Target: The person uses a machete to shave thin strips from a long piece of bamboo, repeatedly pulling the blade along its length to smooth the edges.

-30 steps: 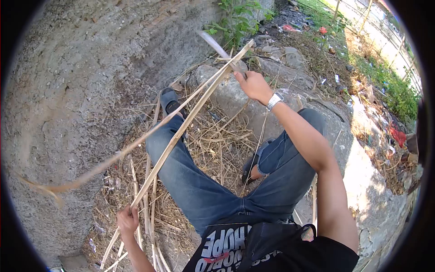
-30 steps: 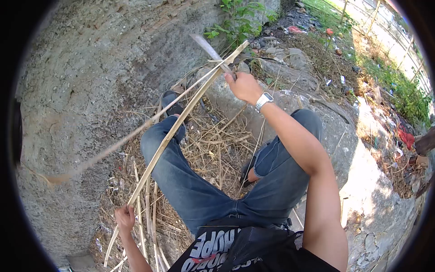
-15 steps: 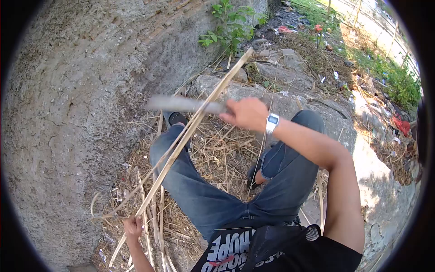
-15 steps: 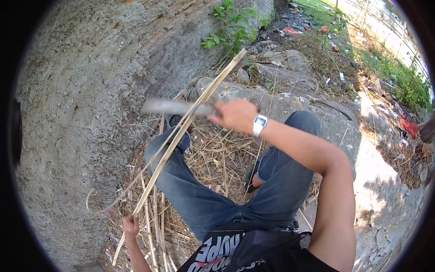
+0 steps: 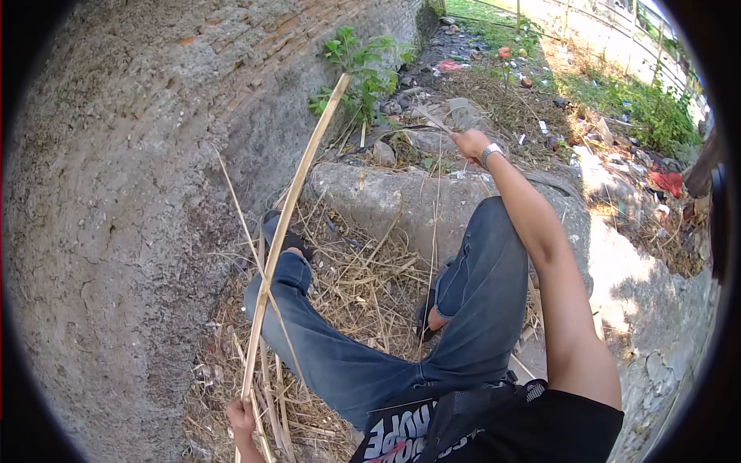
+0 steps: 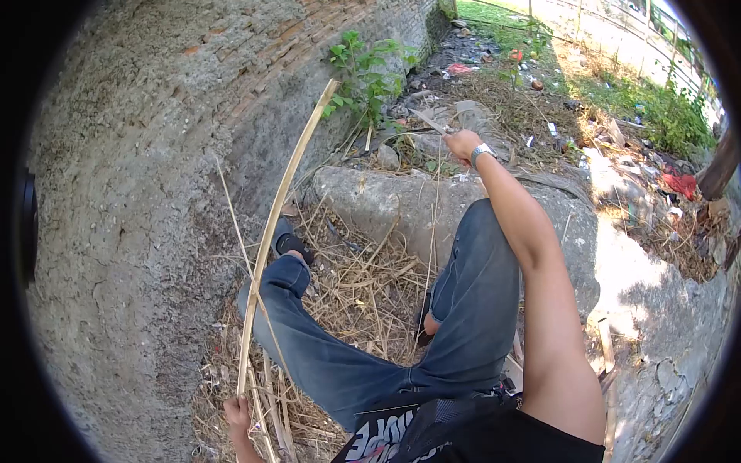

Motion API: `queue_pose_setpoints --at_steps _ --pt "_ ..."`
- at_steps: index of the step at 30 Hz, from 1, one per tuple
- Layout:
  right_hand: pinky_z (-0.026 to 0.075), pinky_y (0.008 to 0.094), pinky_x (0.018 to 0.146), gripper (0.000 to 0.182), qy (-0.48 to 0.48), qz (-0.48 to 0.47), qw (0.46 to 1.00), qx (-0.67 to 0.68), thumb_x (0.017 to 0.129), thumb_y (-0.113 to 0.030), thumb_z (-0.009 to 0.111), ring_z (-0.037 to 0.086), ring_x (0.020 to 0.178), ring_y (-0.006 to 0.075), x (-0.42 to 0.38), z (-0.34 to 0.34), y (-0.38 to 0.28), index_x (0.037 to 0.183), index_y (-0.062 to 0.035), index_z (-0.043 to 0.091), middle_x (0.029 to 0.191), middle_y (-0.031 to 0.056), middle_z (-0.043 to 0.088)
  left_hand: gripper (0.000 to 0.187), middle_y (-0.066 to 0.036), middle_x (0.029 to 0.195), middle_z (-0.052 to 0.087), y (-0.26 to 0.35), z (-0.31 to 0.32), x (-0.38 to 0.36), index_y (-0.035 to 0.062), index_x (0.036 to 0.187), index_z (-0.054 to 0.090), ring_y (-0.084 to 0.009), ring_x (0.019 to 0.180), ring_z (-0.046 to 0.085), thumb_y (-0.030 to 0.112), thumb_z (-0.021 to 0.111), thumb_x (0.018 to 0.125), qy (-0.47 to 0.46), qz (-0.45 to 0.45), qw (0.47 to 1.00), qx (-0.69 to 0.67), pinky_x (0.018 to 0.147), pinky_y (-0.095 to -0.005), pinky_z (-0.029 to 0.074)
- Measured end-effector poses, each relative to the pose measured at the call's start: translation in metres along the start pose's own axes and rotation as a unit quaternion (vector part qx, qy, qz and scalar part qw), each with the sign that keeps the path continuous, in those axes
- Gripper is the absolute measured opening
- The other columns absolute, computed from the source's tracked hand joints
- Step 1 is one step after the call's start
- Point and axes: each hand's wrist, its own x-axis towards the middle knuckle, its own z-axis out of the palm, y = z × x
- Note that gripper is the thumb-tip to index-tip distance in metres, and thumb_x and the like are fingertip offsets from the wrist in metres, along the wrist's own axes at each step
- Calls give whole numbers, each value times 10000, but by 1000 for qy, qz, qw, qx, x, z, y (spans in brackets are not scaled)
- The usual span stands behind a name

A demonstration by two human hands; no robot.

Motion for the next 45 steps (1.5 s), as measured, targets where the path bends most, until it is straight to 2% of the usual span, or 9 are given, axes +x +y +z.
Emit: queue_pose_setpoints --at_steps 5,10,13,14,21,29,35,40,45 --pt "532 451 515 783 -6 1 1000 19 1029 -604 526 624 449 291 -21 2 -23 598 46 602 516 148 580 552 5 518 470 2 -12 21 48 591 519 -92 502 421 347 597 1049 -71 -34 995 -55 478 -336 305" --pt "521 453 479 841 12 -29 999 15 1006 -664 541 629 445 289 -20 16 -41 546 39 565 510 150 579 503 11 570 473 177 -37 96 29 725 546 -90 551 427 362 557 1101 -26 -20 999 -34 516 -338 338" --pt "536 446 495 818 14 -24 999 17 1002 -636 571 638 455 302 -33 18 -51 587 69 600 538 168 606 420 -160 594 579 258 -38 150 6 815 578 -333 517 550 314 549 1098 91 58 985 138 544 -467 416" --pt "539 436 503 804 18 -20 999 17 1006 -609 579 640 456 310 -36 17 -53 604 86 621 541 171 612 362 -240 693 639 281 -36 168 13 878 593 -465 628 619 304 550 1089 145 112 963 197 588 -546 451" --pt "560 448 533 802 -14 -25 998 -60 1015 -587 580 666 486 309 -33 22 -26 617 105 648 549 184 626 215 -219 908 737 336 3 296 63 1106 627 -467 809 723 258 562 1042 183 207 898 342 691 -569 574" --pt "560 453 541 818 -36 -44 992 -112 1015 -624 541 665 495 306 -32 23 -7 609 77 654 533 174 615 377 -165 746 714 334 0 318 -12 1028 744 -291 687 707 335 599 1057 -106 133 976 133 698 -450 546" --pt "532 444 485 816 -43 -17 997 -60 1011 -616 577 622 444 280 -36 24 -12 575 72 620 519 158 590 435 30 561 499 319 -15 298 29 930 715 -83 461 383 402 571 1100 -248 3 968 -43 456 -288 314" --pt "531 445 481 816 -51 -16 997 -49 1005 -624 587 624 446 276 -42 25 -23 580 72 612 532 159 596 514 103 520 275 295 -12 285 135 747 497 -39 409 199 486 483 1122 -449 -137 824 -317 387 -246 175" --pt "528 432 483 796 -79 9 995 -60 1004 -620 594 618 448 267 -44 26 -28 622 78 624 547 154 606 732 53 495 341 301 9 276 171 603 369 -37 374 264 761 350 1035 -612 -100 659 -426 332 -223 246"
